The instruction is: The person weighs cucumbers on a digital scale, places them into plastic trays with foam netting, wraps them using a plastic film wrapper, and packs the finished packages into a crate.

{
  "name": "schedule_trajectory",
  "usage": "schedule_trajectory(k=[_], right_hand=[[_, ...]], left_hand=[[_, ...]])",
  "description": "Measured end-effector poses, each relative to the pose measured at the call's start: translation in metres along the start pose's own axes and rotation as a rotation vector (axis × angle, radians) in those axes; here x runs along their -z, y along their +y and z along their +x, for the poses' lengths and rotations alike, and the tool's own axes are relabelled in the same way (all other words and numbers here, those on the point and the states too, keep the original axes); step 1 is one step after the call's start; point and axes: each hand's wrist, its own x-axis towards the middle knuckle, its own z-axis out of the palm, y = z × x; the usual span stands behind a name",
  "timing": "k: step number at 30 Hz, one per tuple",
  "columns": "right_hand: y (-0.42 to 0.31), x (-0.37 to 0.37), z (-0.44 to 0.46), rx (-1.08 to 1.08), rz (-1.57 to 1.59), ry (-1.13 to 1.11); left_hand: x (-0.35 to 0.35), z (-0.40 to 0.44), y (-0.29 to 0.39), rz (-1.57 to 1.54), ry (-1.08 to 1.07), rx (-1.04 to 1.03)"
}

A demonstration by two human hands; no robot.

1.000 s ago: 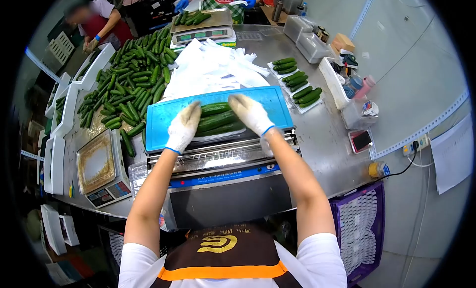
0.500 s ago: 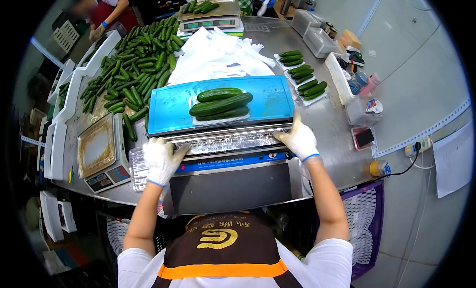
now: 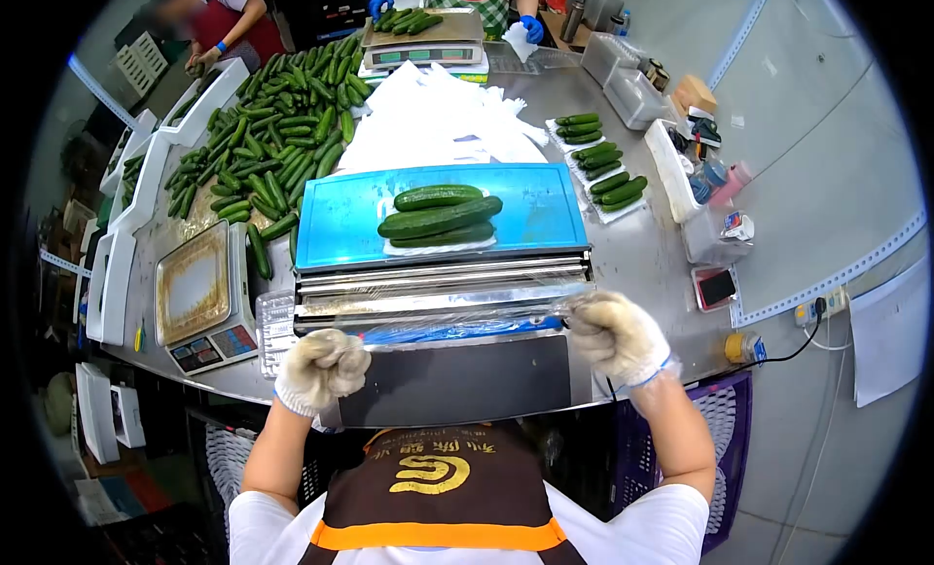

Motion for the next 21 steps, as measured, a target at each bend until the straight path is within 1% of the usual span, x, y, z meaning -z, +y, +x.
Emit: schedule_trajectory(k=[1,2,3,5,6,7,8,9,10,12,13,14,15,16,18,19,20,21], right_hand=[[-0.014,0.0,0.002,0.084,-0.066,-0.121],[-0.031,-0.001,0.009,0.168,-0.134,-0.244],[-0.043,-0.013,0.033,0.427,-0.08,-0.158],[-0.06,-0.049,0.089,0.759,-0.149,-0.099],[-0.071,-0.056,0.12,0.777,-0.26,-0.065],[-0.082,-0.063,0.151,0.796,-0.37,-0.029],[-0.083,-0.052,0.189,0.753,-0.453,0.079],[-0.077,-0.04,0.217,0.722,-0.573,0.136],[-0.07,-0.024,0.246,0.689,-0.692,0.195],[-0.052,0.037,0.31,0.436,-0.913,0.196],[-0.05,0.027,0.297,0.478,-1.107,0.361],[-0.047,0.009,0.271,0.515,-1.298,0.531],[-0.046,0.002,0.25,0.538,-1.273,0.496],[-0.05,-0.012,0.226,0.377,-1.233,0.504],[-0.047,-0.002,0.201,0.133,-1.067,0.34],[-0.038,-0.003,0.193,0.182,-1.123,0.328],[-0.028,-0.007,0.185,0.228,-1.175,0.315],[-0.024,-0.019,0.176,0.282,-1.308,0.304]], left_hand=[[-0.013,0.001,0.006,0.022,-0.102,-0.17],[-0.027,0.01,0.017,0.088,-0.13,-0.357],[-0.032,0.031,0.05,-0.235,-0.145,-0.484],[-0.047,0.069,0.082,-0.185,-0.169,-0.662],[-0.054,0.088,0.099,-0.164,-0.179,-0.751],[-0.034,0.122,0.113,0.004,-0.129,-0.802],[-0.025,0.155,0.118,0.278,0.14,-0.86],[-0.029,0.174,0.113,0.452,0.432,-0.798],[-0.002,0.183,0.11,0.951,0.555,-0.724],[0.049,0.203,0.095,1.171,0.6,-0.582],[0.074,0.212,0.087,1.283,0.614,-0.511],[0.068,0.204,0.085,1.24,0.627,-0.459],[0.064,0.198,0.083,1.198,0.64,-0.404],[0.059,0.19,0.078,1.152,0.649,-0.342],[0.026,0.156,0.072,1.142,0.565,-0.282],[0.017,0.146,0.067,1.134,0.525,-0.257],[0.025,0.139,0.061,1.26,0.473,-0.239],[0.016,0.135,0.056,1.387,0.492,-0.278]])
